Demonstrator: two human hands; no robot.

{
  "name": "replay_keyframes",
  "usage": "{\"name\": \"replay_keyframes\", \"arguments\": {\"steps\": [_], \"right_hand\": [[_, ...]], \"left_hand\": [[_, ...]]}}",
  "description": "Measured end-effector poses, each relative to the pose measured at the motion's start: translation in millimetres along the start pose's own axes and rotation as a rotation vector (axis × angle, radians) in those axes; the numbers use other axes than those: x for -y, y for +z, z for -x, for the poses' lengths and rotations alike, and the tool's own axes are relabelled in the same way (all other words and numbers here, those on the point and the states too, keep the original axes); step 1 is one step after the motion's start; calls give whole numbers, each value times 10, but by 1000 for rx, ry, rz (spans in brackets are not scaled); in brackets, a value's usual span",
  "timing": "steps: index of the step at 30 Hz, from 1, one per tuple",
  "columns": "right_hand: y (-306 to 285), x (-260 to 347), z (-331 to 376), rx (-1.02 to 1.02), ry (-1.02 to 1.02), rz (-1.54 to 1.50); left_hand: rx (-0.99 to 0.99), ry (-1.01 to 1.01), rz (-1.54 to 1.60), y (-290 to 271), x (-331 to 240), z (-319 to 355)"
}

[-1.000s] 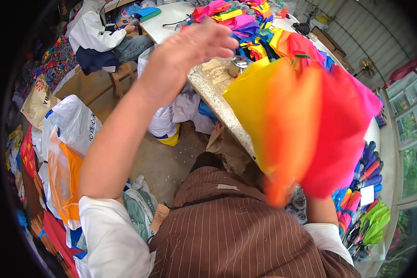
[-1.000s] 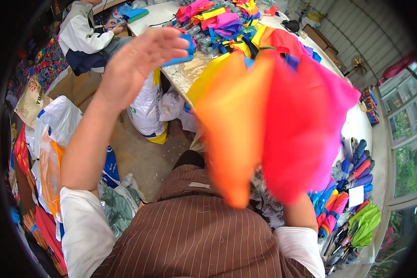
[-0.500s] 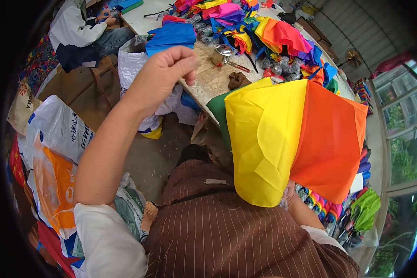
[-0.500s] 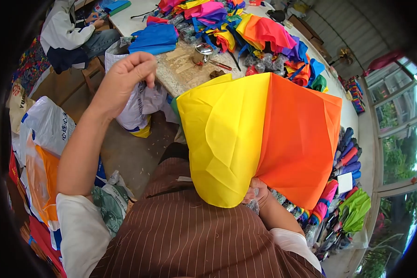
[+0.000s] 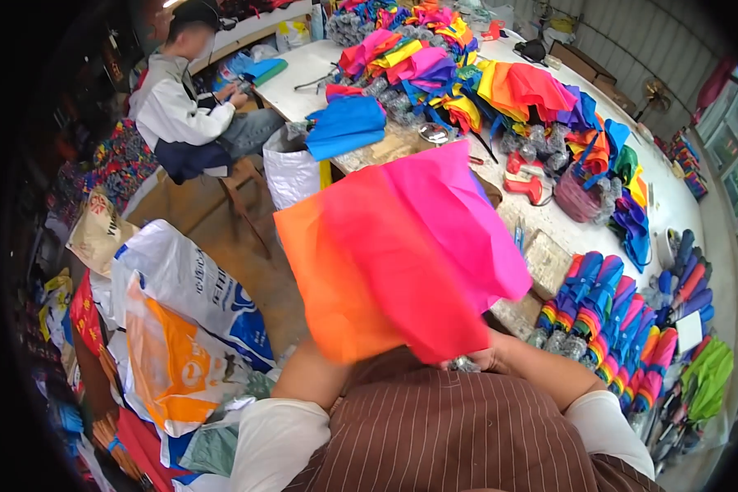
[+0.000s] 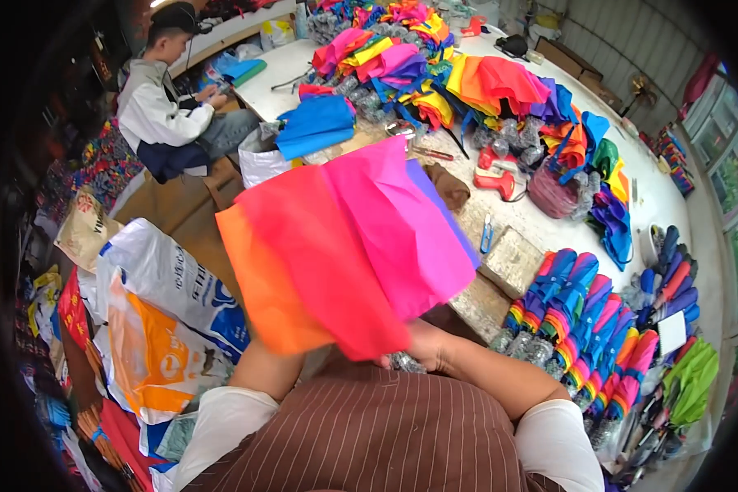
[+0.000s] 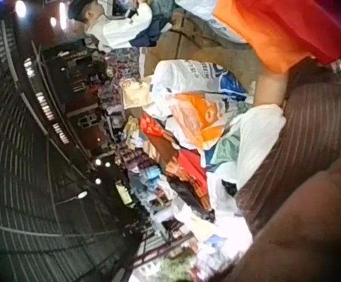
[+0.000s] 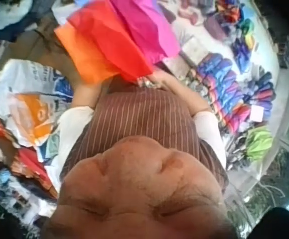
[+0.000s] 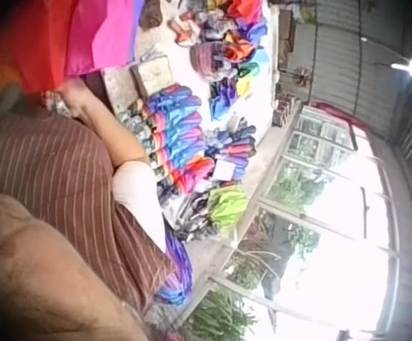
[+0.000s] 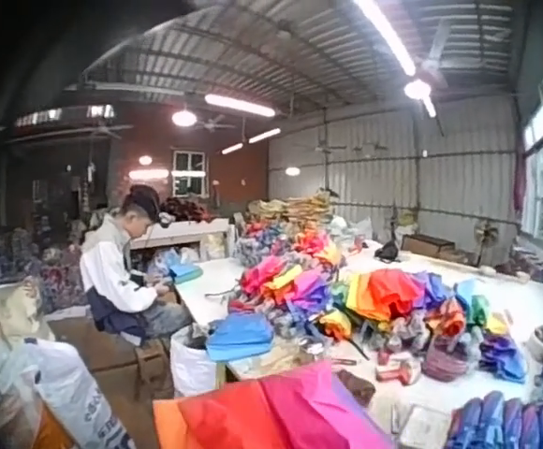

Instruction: Folding and securing colorful rainbow umbrellas at a workstation.

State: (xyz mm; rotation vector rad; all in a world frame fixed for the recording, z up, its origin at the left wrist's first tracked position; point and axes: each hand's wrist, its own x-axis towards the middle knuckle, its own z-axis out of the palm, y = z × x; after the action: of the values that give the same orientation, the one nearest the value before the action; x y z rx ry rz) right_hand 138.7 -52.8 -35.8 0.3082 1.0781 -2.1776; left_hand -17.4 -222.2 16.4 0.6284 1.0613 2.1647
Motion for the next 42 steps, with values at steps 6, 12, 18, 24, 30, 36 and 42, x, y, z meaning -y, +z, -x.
{"name": "replay_keyframes", "arguments": {"steps": [6,12,18,24,30,36,42], "right_hand": [[342,442,150,-329,-363,923],[154,197,-100,39,-313,831],[-144,241,61,238,-266,456],[-31,591,211,235,109,889],[-375,377,254,17,-492,829],[80,604,642,-640,-895,947],[478,680,532,-508,-1192,1555]], "left_hand": [[34,104,76,-182,-137,-84],[89,170,226,-313,-109,-202],[98,249,384,-399,-71,-106],[106,318,545,-409,-10,-32],[-83,456,268,-26,-269,86],[-413,705,-734,237,-297,203],[-112,852,-1046,197,90,404]]}}
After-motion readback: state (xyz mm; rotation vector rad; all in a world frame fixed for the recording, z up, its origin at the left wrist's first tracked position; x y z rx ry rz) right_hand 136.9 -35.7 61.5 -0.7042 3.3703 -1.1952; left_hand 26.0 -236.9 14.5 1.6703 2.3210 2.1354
